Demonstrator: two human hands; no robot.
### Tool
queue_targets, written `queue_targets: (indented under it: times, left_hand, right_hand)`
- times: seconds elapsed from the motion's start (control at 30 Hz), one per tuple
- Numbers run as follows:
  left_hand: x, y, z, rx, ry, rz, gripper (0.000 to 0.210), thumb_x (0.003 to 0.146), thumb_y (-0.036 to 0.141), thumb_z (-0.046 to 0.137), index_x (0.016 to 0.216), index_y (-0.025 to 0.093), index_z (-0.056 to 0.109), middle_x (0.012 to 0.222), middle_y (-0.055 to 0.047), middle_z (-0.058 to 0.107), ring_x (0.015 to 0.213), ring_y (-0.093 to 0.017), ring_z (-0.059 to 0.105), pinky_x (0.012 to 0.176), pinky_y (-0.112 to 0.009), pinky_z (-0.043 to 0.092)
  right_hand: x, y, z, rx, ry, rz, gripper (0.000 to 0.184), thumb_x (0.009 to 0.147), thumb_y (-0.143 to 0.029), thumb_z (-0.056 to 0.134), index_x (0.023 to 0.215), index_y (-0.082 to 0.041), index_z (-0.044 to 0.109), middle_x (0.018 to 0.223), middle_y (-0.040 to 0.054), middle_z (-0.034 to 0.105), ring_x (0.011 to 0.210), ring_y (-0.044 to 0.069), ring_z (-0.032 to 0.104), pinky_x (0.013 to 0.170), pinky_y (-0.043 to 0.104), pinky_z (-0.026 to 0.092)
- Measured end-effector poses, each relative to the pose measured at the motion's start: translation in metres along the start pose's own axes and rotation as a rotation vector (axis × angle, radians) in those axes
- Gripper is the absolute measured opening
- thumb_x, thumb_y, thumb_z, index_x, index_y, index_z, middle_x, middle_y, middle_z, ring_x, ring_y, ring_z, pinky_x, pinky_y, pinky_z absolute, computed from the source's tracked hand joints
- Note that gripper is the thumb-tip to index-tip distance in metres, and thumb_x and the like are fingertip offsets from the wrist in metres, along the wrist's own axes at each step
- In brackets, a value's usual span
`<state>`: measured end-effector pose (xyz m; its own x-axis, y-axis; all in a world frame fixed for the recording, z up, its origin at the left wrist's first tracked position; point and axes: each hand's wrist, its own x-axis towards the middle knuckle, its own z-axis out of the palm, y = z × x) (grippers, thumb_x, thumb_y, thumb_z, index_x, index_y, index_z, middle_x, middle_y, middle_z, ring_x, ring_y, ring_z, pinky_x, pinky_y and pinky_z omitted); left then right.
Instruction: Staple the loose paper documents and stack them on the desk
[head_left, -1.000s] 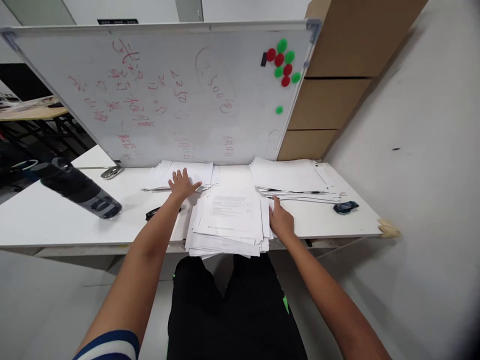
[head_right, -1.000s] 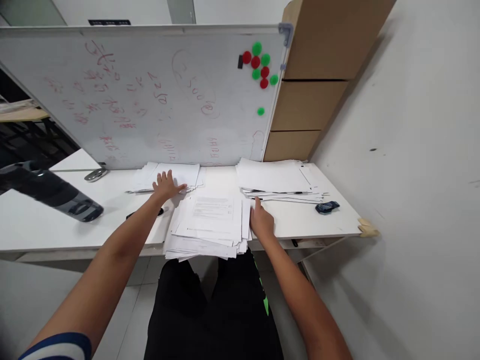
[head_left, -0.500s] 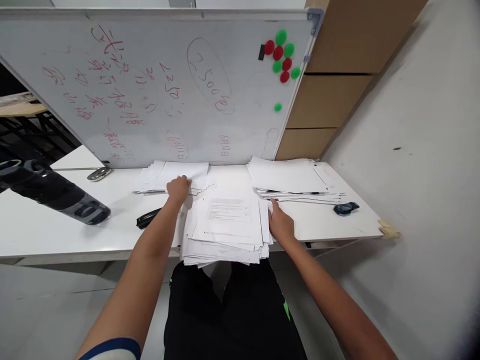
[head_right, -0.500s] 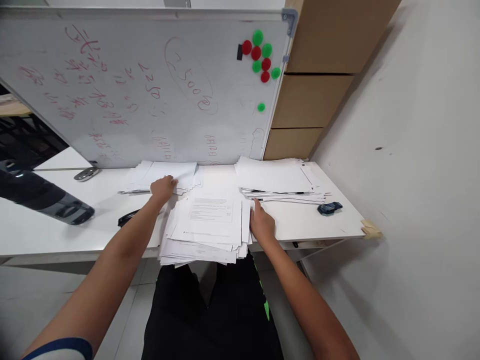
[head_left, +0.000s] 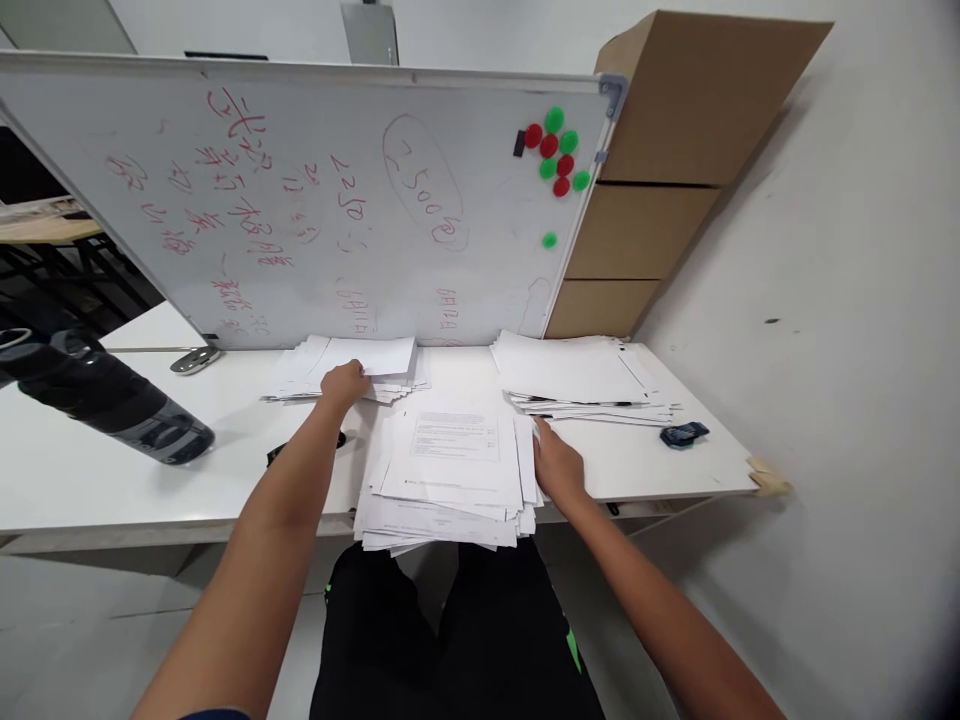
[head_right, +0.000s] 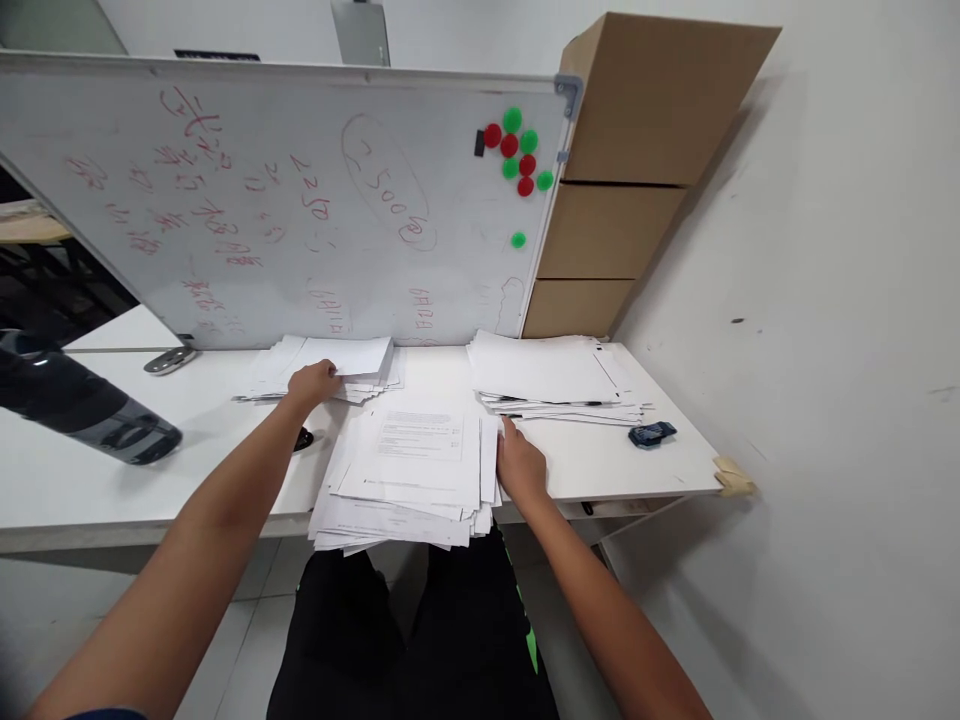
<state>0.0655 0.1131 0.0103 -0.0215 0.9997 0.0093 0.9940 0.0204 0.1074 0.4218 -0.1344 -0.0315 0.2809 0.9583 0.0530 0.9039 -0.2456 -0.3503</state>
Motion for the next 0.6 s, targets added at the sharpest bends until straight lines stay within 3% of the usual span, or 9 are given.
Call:
queue_targets:
  times: [0.13,0.3,0.43,0.6]
  left_hand:
    - [-0.007,0.009,0.002,0.008,-0.01,-0.032,0.044,0.085,0.051,0.048,0.108,0.019,0.067,0.11,-0.017,0.071,0.103,-0.034,0.065,0.076,-0.037,0.048]
    - [-0.012,0.014,-0.002,0.019,-0.027,-0.017,0.064,0.076,0.074,0.052,0.105,0.018,0.066,0.108,-0.02,0.07,0.1,-0.036,0.065,0.073,-0.037,0.048]
    - [-0.013,0.013,-0.003,0.03,-0.032,-0.009,0.067,0.076,0.077,0.05,0.107,0.019,0.065,0.107,-0.02,0.07,0.099,-0.035,0.066,0.071,-0.037,0.048]
    - [-0.013,0.012,-0.001,0.055,0.0,0.011,0.054,0.084,0.066,0.048,0.104,0.02,0.067,0.105,-0.018,0.071,0.098,-0.033,0.066,0.071,-0.036,0.047]
  right_hand:
    - [0.0,0.0,0.001,-0.02,-0.001,0.003,0.051,0.103,-0.039,0.022,0.146,-0.019,0.04,0.127,0.012,0.065,0.105,0.026,0.064,0.078,0.032,0.043]
    - [0.001,0.0,0.002,-0.01,-0.007,0.007,0.051,0.103,-0.04,0.023,0.146,-0.02,0.04,0.126,0.0116,0.065,0.105,0.026,0.065,0.078,0.032,0.043]
    - [0.001,-0.002,0.001,0.01,-0.005,0.014,0.052,0.103,-0.04,0.022,0.146,-0.019,0.04,0.126,0.0121,0.065,0.104,0.026,0.065,0.078,0.032,0.043]
    - [-0.001,-0.004,-0.003,0.004,-0.02,0.024,0.049,0.103,-0.038,0.024,0.146,-0.021,0.041,0.128,0.0107,0.065,0.106,0.026,0.064,0.08,0.032,0.044]
